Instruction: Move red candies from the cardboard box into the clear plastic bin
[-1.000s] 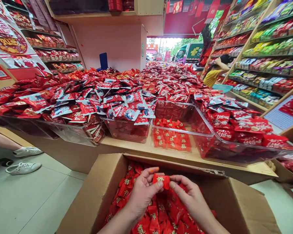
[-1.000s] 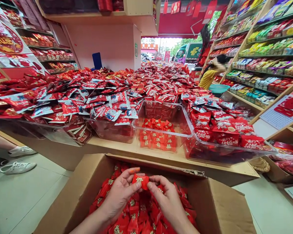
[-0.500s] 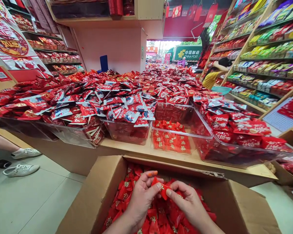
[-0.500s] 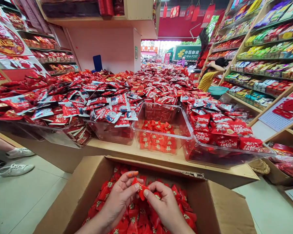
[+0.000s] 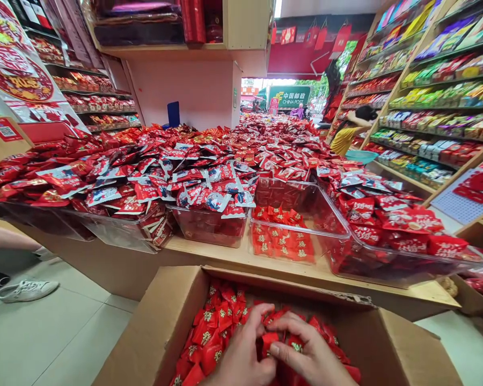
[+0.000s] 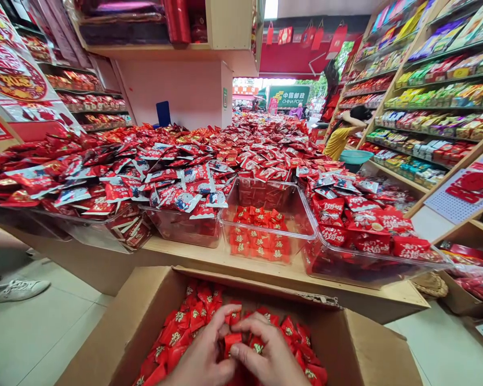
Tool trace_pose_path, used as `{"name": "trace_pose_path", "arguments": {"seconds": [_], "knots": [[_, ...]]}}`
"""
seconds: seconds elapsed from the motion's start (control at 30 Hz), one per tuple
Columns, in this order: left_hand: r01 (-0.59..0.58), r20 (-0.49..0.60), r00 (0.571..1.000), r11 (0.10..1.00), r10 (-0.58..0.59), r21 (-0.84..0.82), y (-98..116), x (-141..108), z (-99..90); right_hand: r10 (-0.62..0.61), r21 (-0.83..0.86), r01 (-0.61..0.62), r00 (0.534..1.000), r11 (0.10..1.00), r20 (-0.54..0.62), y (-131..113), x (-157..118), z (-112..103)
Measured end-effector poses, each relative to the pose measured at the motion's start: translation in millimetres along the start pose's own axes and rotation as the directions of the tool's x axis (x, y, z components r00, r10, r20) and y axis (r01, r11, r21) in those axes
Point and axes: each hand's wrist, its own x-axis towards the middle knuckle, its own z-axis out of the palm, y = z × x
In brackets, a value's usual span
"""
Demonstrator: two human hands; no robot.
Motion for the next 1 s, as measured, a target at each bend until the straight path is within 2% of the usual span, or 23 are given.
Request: {"name": "trace_pose_path", "arguments": {"seconds": [0.07,0.27,0.37,0.47,0.63,0.73,0.83,1.0], "knots": [[0.032,0.024,0.999,0.999,-0.032,-0.006,2.1,-0.2,-1.2,-0.008,0.025,0.008,1.0,1.0,0.022,0.1,0.7,0.4],[0.164,-0.016,0.985,0.957,-0.173,-0.238,24.3,2.6,-6.4,0.111,0.23,-0.085,0.989,0.969,-0.102,-1.1,1.3,-3.8],[0.214,0.013,0.976,0.946,-0.217,-0.244,32.1,5.2,-9.7,0.131,0.313,-0.091,0.985,0.946,-0.111,-2.5,-0.4,-4.4],[0.196,0.014,0.98,0.96,-0.197,-0.198,35.2,6.6,-11.0,0.136,0.355,-0.083,0.983,0.931,-0.125,-3.5,-1.9,-3.7],[0.165,-0.007,0.986,0.982,-0.166,-0.098,35.8,5.7,-9.6,0.131,0.243,-0.105,0.987,0.964,-0.095,-3.5,-0.2,-3.4],[0.153,-0.015,0.988,0.986,-0.154,-0.06,35.5,5.8,-8.6,0.146,0.321,-0.116,0.987,0.94,-0.069,-1.6,0.5,-1.8],[0.152,-0.013,0.988,0.985,-0.153,-0.077,34.1,6.7,-7.2,0.16,0.415,-0.103,0.982,0.904,-0.105,1.0,-0.6,0.2],[0.136,-0.035,0.99,0.985,-0.14,-0.108,33.6,3.9,-5.1,0.183,0.458,-0.116,0.977,0.882,-0.106,7.2,0.6,0.4]]}}
